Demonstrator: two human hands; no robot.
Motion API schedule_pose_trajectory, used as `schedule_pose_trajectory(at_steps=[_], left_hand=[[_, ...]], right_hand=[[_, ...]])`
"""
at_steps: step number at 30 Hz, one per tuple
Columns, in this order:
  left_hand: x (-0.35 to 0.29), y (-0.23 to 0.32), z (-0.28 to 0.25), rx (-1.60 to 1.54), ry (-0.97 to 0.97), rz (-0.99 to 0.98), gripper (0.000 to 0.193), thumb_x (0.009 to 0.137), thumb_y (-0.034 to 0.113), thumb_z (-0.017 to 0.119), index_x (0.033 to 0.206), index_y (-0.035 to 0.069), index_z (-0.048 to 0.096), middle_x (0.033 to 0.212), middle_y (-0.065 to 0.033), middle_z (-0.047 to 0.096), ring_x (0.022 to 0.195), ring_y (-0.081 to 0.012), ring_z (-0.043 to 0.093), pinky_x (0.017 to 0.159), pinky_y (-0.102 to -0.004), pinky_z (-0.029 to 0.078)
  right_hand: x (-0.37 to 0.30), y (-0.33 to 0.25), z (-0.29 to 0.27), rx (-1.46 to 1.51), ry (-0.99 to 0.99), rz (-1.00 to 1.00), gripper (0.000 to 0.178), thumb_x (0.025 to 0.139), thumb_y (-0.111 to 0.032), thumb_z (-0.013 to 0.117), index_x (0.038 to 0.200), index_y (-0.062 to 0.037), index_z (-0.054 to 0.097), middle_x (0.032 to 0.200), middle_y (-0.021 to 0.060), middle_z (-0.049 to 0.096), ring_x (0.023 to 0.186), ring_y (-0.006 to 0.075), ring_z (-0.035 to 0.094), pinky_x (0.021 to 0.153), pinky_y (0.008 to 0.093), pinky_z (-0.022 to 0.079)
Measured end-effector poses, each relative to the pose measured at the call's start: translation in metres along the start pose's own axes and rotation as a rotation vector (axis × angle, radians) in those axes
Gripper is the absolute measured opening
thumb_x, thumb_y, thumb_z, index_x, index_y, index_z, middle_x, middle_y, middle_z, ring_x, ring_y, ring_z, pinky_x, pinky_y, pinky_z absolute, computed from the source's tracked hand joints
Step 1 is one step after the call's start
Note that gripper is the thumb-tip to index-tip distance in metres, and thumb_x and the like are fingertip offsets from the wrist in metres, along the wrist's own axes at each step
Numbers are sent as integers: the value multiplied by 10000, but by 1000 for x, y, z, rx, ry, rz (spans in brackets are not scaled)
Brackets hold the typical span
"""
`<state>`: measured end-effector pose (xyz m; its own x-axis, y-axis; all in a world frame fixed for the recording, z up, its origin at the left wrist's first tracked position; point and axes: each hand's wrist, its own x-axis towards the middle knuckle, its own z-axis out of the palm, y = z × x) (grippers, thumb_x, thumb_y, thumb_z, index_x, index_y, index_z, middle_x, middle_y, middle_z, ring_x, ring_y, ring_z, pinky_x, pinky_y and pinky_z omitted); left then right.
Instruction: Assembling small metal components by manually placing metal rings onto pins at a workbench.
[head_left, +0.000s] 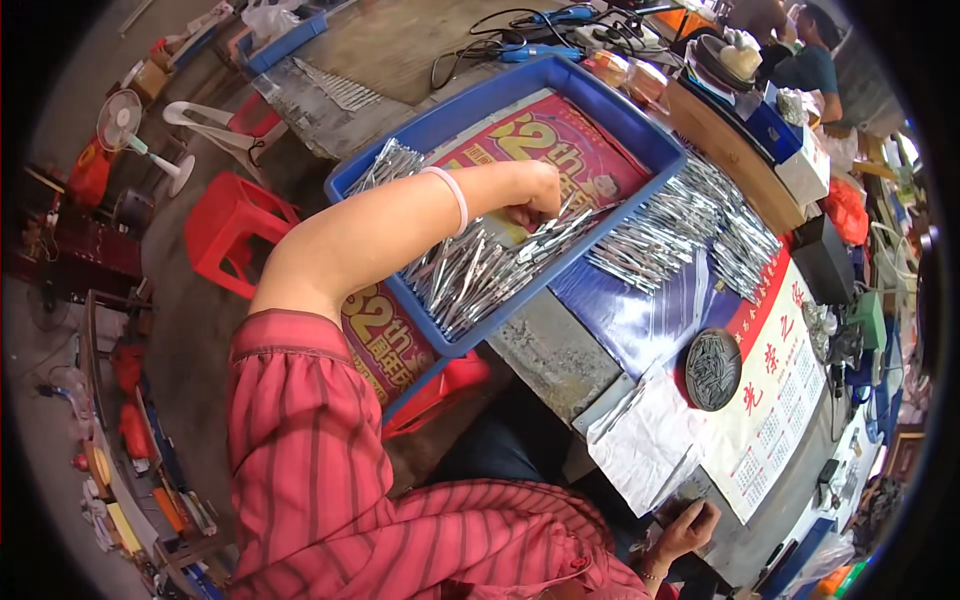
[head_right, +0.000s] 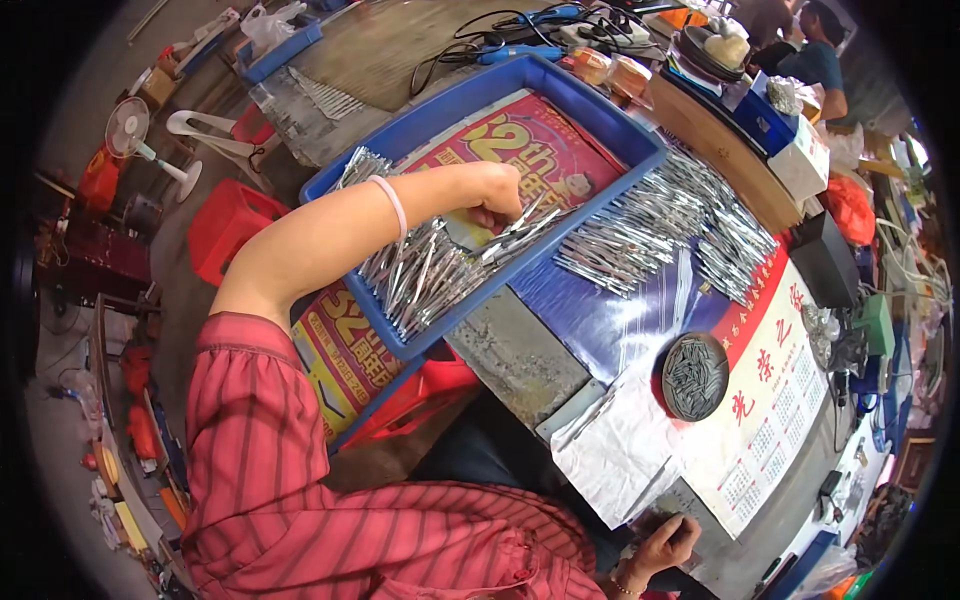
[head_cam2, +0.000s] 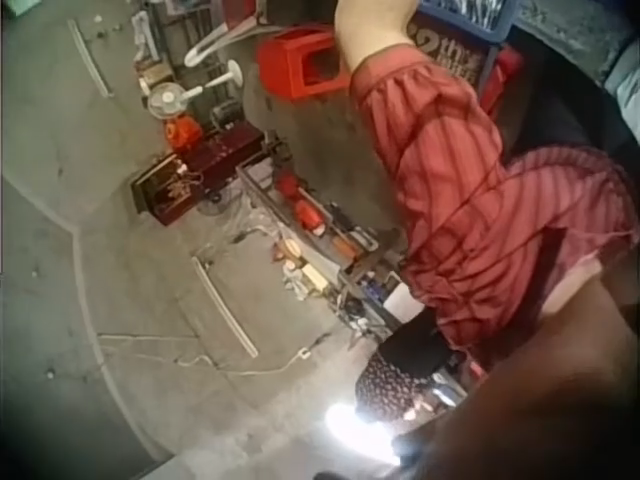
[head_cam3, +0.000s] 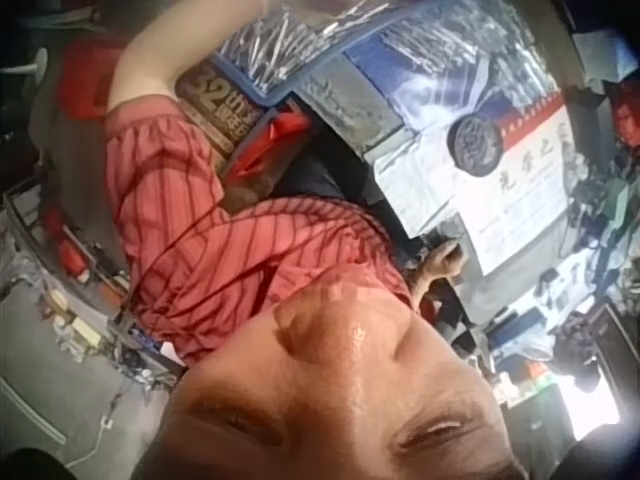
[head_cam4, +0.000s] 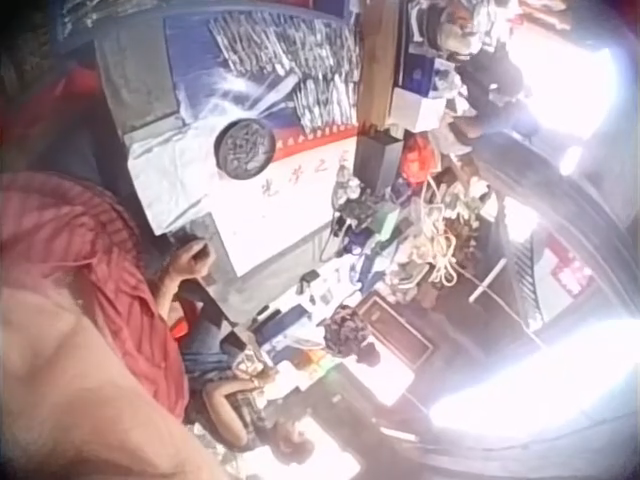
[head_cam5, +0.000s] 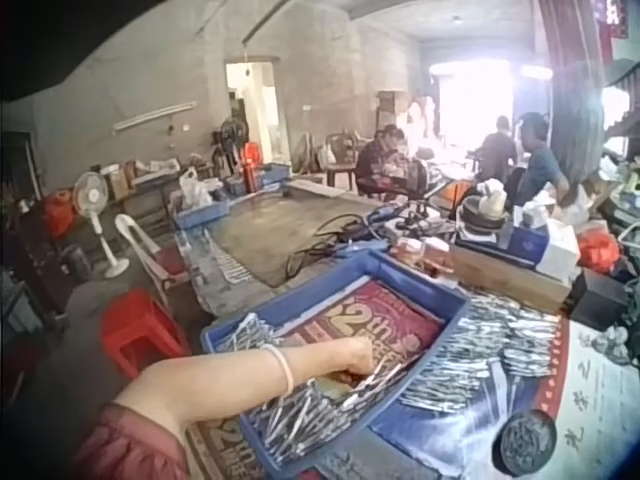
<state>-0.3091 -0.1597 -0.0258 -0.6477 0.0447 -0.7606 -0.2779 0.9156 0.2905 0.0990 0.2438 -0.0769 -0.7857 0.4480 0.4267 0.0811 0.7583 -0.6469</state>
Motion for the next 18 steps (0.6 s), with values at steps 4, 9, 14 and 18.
schedule_pose_trajectory(at_steps=[4, 9, 14, 18], left_hand=[[-16, 1, 3, -6, 73, 60, 163, 735, 174, 628, 605, 77, 639, 570, -36, 612, 428, -143, 531, 402, -285, 436], [-39, 13, 2, 93, 175, 76, 165, 732, 146, 640, 633, 14, 641, 588, -68, 618, 460, -151, 559, 413, -299, 461], [-31, 0, 3, 160, 174, 102, 158, 730, 138, 621, 593, 58, 629, 587, -89, 621, 474, -191, 584, 431, -330, 482], [-34, 10, 10, 338, 291, 114, 130, 671, 138, 636, 616, 20, 644, 623, -122, 635, 526, -213, 628, 479, -337, 519]], right_hand=[[3, -5, 3, 2, 22, -47, 64, 884, -32, 519, 862, 28, 513, 760, 49, 489, 671, 130, 441, 615, 240, 396], [9, -8, 6, 23, 21, -13, 64, 878, -18, 516, 828, 22, 509, 722, 42, 482, 636, 119, 428, 575, 240, 389], [9, -6, 4, 27, -10, -24, 24, 850, 14, 525, 833, 31, 529, 721, 92, 528, 634, 175, 496, 604, 269, 427], [6, -5, 2, 14, 6, -40, 25, 848, 19, 522, 827, 31, 529, 720, 97, 526, 632, 182, 499, 606, 271, 428]])
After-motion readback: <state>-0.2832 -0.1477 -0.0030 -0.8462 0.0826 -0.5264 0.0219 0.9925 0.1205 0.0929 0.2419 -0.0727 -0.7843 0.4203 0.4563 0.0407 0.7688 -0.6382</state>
